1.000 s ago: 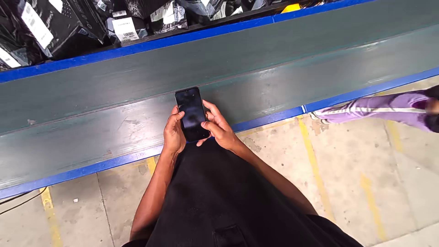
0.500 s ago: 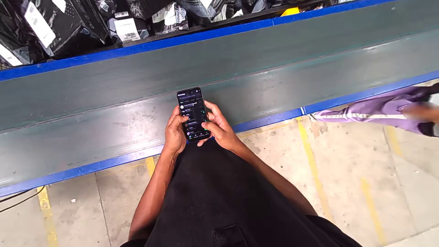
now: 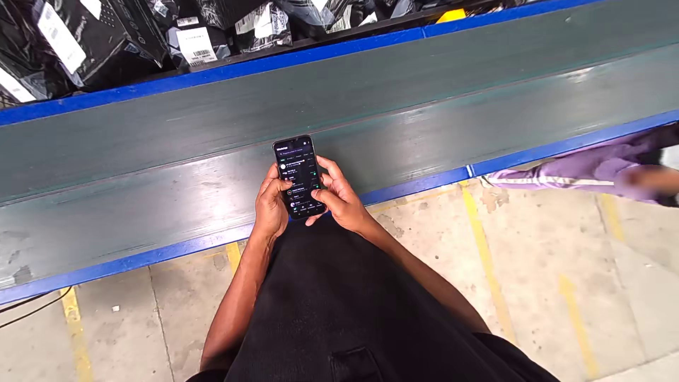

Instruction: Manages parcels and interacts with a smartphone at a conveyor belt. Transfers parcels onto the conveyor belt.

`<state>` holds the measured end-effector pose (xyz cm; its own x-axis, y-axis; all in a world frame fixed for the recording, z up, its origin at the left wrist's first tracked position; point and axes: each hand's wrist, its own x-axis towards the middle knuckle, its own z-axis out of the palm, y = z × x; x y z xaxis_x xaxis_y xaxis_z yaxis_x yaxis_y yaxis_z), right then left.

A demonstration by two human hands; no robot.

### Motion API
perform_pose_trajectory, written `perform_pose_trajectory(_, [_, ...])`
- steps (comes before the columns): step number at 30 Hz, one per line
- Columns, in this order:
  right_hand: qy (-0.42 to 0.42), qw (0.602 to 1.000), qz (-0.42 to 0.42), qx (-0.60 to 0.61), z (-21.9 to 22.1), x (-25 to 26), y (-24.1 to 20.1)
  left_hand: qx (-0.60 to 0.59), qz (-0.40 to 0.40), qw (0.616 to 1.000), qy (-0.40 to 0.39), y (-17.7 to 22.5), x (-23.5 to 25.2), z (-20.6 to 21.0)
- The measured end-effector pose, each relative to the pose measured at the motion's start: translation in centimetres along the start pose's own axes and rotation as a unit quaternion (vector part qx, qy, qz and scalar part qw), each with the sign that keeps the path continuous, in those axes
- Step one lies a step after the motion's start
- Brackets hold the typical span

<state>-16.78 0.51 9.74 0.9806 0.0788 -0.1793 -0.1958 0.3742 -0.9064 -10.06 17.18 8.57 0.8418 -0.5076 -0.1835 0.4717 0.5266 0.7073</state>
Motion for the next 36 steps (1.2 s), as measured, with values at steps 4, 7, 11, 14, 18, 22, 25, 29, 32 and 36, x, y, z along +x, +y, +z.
perform_pose_trajectory(4, [-0.001, 1.0, -0.001, -0.001, -0.03, -0.02, 0.09, -0.006, 0.001, 1.0, -0.002, -0.15, -0.06, -0.13])
perform_pose_trajectory(7, [-0.001, 1.0, 0.001, -0.003, 0.02, 0.02, 0.07, -0.007, 0.002, 1.0, 0.001, -0.15, -0.08, -0.11])
perform_pose_trajectory(11, [-0.005, 1.0, 0.0, 0.002, -0.02, -0.01, 0.15, -0.007, 0.002, 1.0, -0.001, -0.13, -0.1, -0.15])
perform_pose_trajectory(14, [-0.002, 1.0, 0.0, 0.0, 0.04, -0.05, 0.19, -0.006, 0.004, 1.0, 0.002, -0.19, -0.15, -0.21])
perform_pose_trajectory(18, [0.0, 1.0, 0.004, -0.001, 0.08, -0.06, 0.16, -0.005, 0.005, 1.0, 0.0, -0.21, -0.13, -0.28])
perform_pose_trajectory(22, [-0.003, 1.0, 0.001, -0.002, 0.1, -0.08, 0.17, -0.013, 0.006, 1.0, -0.004, -0.26, -0.12, -0.38])
perform_pose_trajectory(25, [-0.002, 1.0, 0.0, 0.0, 0.17, -0.07, 0.15, -0.014, 0.005, 1.0, 0.0, -0.28, -0.16, -0.4])
perform_pose_trajectory(29, [-0.016, 1.0, -0.011, -0.003, 0.08, -0.13, 0.35, -0.015, 0.005, 1.0, 0.002, -0.24, -0.16, -0.39])
perform_pose_trajectory(32, [-0.032, 0.999, -0.017, -0.029, 0.12, -0.28, 0.41, -0.012, 0.004, 1.0, 0.002, -0.22, -0.14, -0.37])
perform_pose_trajectory(36, [-0.024, 0.997, -0.02, -0.067, 0.5, -0.17, 0.46, -0.013, 0.007, 1.0, 0.003, -0.2, -0.13, -0.39])
